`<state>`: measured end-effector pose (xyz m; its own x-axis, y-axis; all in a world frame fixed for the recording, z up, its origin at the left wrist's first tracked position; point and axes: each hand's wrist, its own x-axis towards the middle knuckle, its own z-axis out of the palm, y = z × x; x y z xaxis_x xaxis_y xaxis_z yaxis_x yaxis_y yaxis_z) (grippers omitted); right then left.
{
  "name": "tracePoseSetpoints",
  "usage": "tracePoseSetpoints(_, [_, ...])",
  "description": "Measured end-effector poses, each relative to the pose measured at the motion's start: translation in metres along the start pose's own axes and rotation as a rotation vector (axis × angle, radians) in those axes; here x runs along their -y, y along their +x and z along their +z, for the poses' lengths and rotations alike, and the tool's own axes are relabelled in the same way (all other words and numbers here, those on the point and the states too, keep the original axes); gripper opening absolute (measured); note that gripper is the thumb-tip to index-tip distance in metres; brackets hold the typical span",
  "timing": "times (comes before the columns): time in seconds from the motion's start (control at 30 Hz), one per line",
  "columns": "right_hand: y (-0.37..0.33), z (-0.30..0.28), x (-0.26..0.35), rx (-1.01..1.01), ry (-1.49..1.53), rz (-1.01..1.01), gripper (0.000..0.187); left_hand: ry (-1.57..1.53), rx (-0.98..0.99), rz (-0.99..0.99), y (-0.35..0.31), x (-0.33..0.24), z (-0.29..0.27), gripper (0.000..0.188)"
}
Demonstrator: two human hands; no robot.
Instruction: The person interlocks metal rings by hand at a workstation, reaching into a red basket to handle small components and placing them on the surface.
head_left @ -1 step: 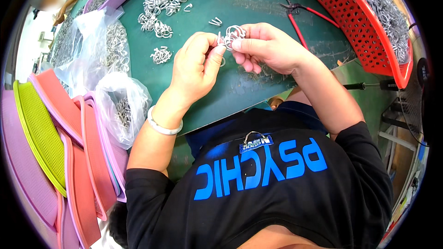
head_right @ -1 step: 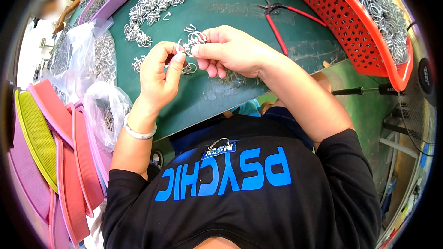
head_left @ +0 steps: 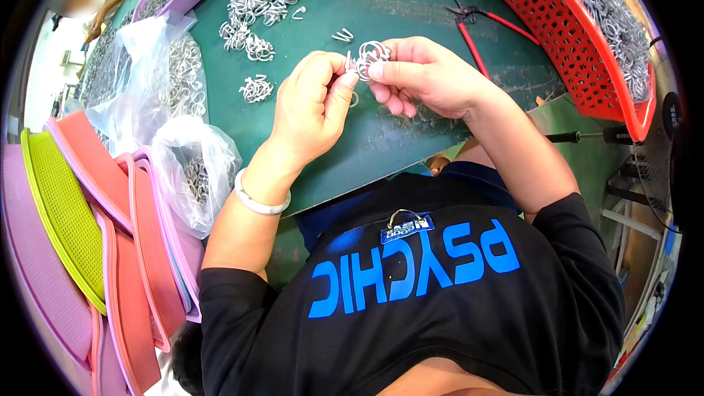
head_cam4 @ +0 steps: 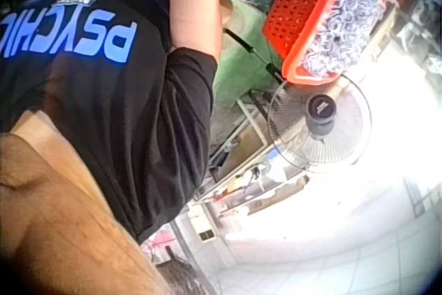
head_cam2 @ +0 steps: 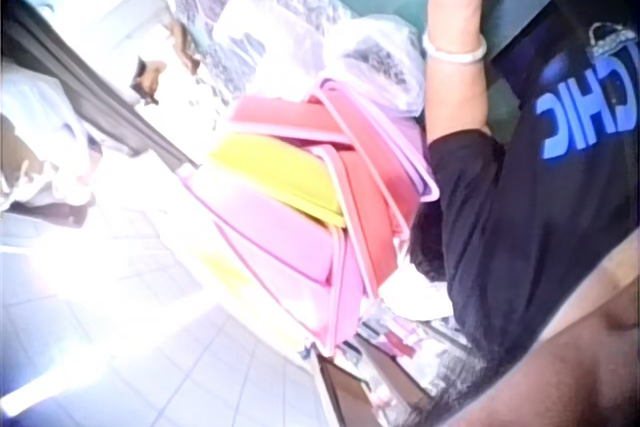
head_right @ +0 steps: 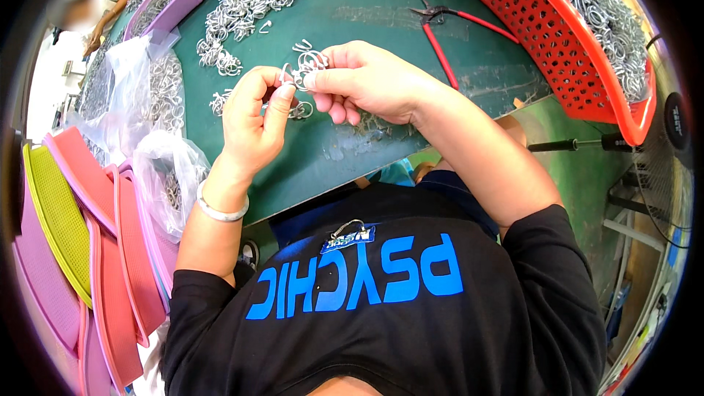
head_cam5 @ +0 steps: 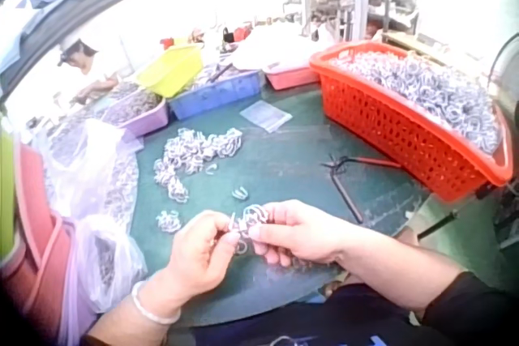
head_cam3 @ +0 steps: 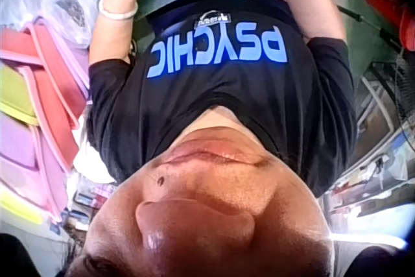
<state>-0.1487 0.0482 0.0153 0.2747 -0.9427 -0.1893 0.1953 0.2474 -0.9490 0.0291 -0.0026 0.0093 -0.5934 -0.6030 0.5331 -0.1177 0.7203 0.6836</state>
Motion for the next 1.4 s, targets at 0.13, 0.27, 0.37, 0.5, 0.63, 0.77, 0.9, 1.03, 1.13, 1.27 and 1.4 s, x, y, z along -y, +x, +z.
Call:
tracePoseSetpoints(0.13, [0.005,0.003,0.003,-0.004,0.097,0.041,0.014,0.049,-0.023,0.011,0.000,0.009,-0.001,0.004])
tracePoseSetpoints(0.27, [0.011,0.008,0.004,-0.013,0.095,0.072,0.014,0.070,-0.047,0.010,-0.005,0.014,0.000,0.004])
tracePoseSetpoints(0.37, [0.009,0.017,0.013,-0.068,-0.216,0.039,0.013,-0.008,-0.082,-0.087,-0.011,0.017,-0.001,0.005])
tracePoseSetpoints(0.5, [0.014,0.018,0.013,-0.062,-0.379,-0.033,0.013,0.011,-0.071,-0.097,-0.011,0.017,-0.004,0.006])
tracePoseSetpoints(0.63, [0.015,0.015,0.014,-0.035,-0.220,0.037,0.014,0.110,-0.065,0.047,-0.009,0.018,-0.007,0.006])
tracePoseSetpoints(0.77, [0.018,0.012,0.007,0.032,0.081,0.085,0.015,0.143,-0.062,0.133,-0.010,0.022,-0.008,0.006])
tracePoseSetpoints(0.9, [0.019,0.012,0.010,0.034,0.131,0.123,0.014,0.064,-0.089,0.061,-0.011,0.021,-0.005,0.009])
tracePoseSetpoints(1.03, [0.021,0.008,0.010,0.036,0.133,0.151,0.014,0.105,-0.108,0.111,-0.009,0.025,-0.003,0.008])
tracePoseSetpoints(1.13, [0.023,0.008,0.010,0.020,0.046,0.138,0.014,0.102,-0.121,0.055,-0.013,0.030,0.001,0.006])
tracePoseSetpoints(1.27, [0.021,0.011,0.014,0.043,-0.060,0.055,0.013,-0.215,-0.137,-0.271,-0.013,0.029,0.005,0.009])
tracePoseSetpoints(1.4, [0.021,0.009,0.010,0.035,-0.095,0.033,0.014,-0.417,-0.064,-0.416,-0.014,0.028,0.002,0.012])
